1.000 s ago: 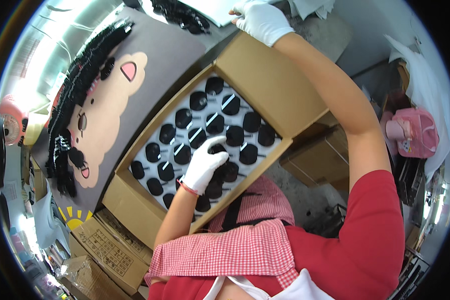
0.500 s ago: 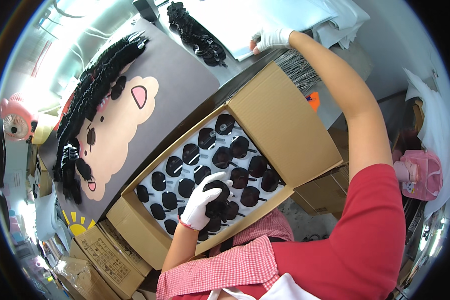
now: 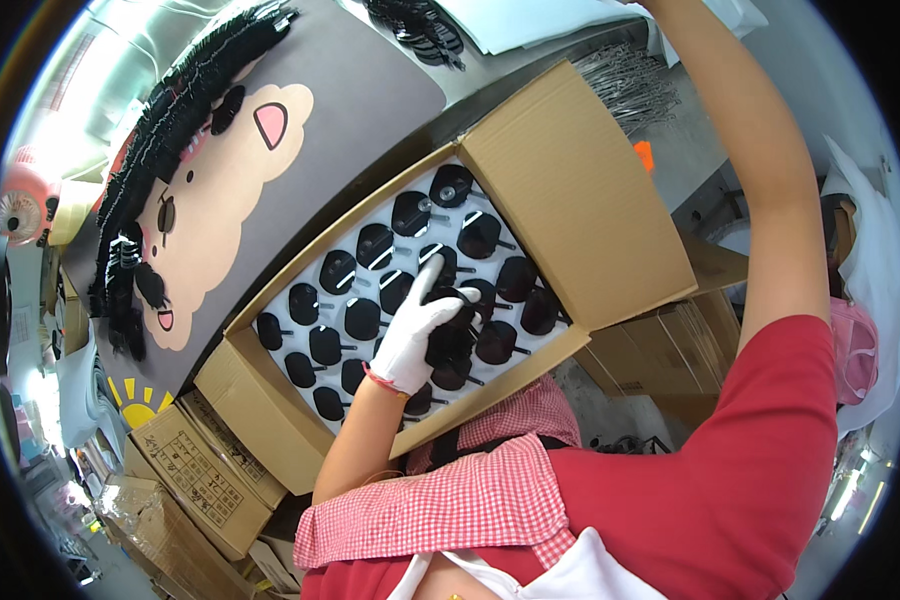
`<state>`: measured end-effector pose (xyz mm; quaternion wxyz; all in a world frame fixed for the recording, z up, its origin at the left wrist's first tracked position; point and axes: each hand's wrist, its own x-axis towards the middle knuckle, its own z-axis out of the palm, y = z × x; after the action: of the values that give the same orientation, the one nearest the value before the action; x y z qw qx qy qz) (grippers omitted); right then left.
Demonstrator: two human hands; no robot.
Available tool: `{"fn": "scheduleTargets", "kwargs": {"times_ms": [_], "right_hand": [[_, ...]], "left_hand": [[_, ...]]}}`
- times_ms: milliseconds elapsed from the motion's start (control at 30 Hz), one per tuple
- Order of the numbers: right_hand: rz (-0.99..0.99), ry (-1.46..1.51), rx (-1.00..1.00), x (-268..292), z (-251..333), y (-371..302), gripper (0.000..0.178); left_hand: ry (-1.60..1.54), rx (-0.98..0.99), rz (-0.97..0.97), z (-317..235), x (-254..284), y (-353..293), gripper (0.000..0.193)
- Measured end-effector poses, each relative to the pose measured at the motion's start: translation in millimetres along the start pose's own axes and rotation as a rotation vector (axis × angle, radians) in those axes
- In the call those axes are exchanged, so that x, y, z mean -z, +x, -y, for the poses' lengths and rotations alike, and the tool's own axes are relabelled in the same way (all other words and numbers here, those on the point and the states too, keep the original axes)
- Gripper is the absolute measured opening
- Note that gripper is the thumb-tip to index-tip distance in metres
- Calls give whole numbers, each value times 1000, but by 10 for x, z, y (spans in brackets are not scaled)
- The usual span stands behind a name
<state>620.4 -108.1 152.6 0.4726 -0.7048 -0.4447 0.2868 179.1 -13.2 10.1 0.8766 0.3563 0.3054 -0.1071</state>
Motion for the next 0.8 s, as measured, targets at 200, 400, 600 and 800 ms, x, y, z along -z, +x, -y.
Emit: {"fn": "scheduleTargets", "kwargs": {"times_ms": [200, 400, 600, 800], "right_hand": [[533, -174, 193, -1535, 540, -746, 24], [714, -151, 393, -3191, 247, -1591, 13], [329, -584, 549, -4005, 415, -1713, 25], [28, -1103, 306, -3923, 40, -1215, 65]], "left_hand": [[-336, -89, 93, 41, 410, -581, 59], [-473, -358, 182, 89, 955, -1403, 65], [-431, -337, 117, 28, 1160, -1893, 70], [-535, -123, -112, 89, 1043, -1457, 51]]}}
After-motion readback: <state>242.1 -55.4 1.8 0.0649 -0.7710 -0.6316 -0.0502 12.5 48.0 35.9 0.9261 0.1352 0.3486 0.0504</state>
